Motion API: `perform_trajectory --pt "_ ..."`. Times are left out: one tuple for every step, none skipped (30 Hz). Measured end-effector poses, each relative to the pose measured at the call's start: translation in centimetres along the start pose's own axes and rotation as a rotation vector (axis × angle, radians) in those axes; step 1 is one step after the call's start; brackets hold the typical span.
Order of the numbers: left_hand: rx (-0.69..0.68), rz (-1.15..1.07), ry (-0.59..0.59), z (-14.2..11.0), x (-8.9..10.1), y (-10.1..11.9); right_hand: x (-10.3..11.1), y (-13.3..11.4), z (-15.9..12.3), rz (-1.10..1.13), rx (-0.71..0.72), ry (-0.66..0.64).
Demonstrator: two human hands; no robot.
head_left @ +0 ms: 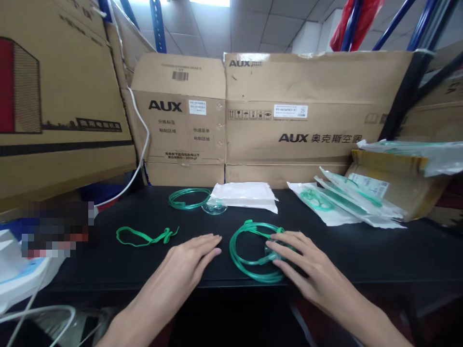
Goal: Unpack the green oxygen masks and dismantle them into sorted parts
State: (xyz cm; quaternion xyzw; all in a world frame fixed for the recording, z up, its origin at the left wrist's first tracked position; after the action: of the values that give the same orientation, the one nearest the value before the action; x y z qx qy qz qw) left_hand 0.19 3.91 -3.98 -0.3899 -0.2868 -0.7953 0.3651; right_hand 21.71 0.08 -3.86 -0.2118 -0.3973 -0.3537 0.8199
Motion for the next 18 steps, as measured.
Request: perform_trajectory --pt "0.009 -0.004 -0.014 -0.2 -0.1 -0.8 -0.2 -0.1 0.2 0.014 0.001 0.006" --pt "0.014 -0.008 -0.023 -0.3 -0.1 -1.6 -0.3 -0.3 0.4 0.028 0.002 0.011" --pt "0.016 -0.009 -0.030 -0.5 0.0 -2.2 -0.4 -0.4 0.5 0.041 0.004 0.014" --pt "0.017 -0.005 -0.029 -0.6 0.2 -2.7 -0.5 -0.5 0.7 0.053 0.007 0.016" --pt "0.019 0.007 -0.019 -0.7 0.5 -3.1 -0.5 -0.6 0.8 0.063 0.008 0.016" --pt "0.020 0.025 -0.001 -0.7 1.0 -3.2 -0.6 -0.7 0.9 0.070 0.008 0.013" --pt "0.022 0.042 0.028 -0.6 1.5 -3.1 -0.6 -0.8 1.0 0.072 0.007 0.006" --pt "0.020 0.052 0.062 -0.4 2.1 -2.5 -0.6 -0.8 1.0 0.072 0.005 -0.006" --pt "0.013 0.048 0.092 -0.2 2.5 -1.6 -0.7 -0.8 0.9 0.069 0.002 -0.022" --pt "-0.001 0.029 0.111 0.1 2.7 -0.3 -0.8 -0.8 0.8 0.064 0.002 -0.036" --pt "-0.028 -0.009 0.100 0.4 2.4 1.3 -0.8 -0.8 0.7 0.057 0.006 -0.043" --pt "-0.062 -0.053 0.061 0.7 1.6 3.2 -0.7 -0.8 0.6 0.049 0.014 -0.042" --pt "-0.108 -0.084 0.012 0.9 0.6 5.2 -0.6 -0.8 0.5 0.041 0.026 -0.031" --pt "-0.148 -0.092 -0.045 1.0 -0.6 7.0 -0.4 -0.9 0.3 0.034 0.041 -0.015" --pt "-0.177 -0.068 -0.080 1.0 -1.7 8.5 -0.2 -1.0 0.1 0.024 0.055 0.004" --pt "-0.202 -0.024 -0.079 1.0 -2.5 9.7 0.0 -1.1 0.0 0.015 0.067 0.026" --pt "-0.221 0.027 -0.056 0.9 -3.2 10.6 0.3 -1.2 -0.2 0.005 0.073 0.048" --pt "-0.238 0.070 -0.018 0.7 -3.6 11.2 0.6 -1.3 -0.4 -0.006 0.076 0.073"
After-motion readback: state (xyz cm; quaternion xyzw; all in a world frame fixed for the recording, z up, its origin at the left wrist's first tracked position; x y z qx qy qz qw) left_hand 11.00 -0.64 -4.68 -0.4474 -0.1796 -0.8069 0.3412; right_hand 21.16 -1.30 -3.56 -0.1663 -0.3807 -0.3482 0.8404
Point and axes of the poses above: each hand's wrist, its own z-axis towards the middle knuckle, its own x-axis out of the back of the hand, y = z × x, the point moved 10 cm from there along z, towards the middle knuckle, and after that the axes turned 2 degrees about z, right-handed, at the moved point
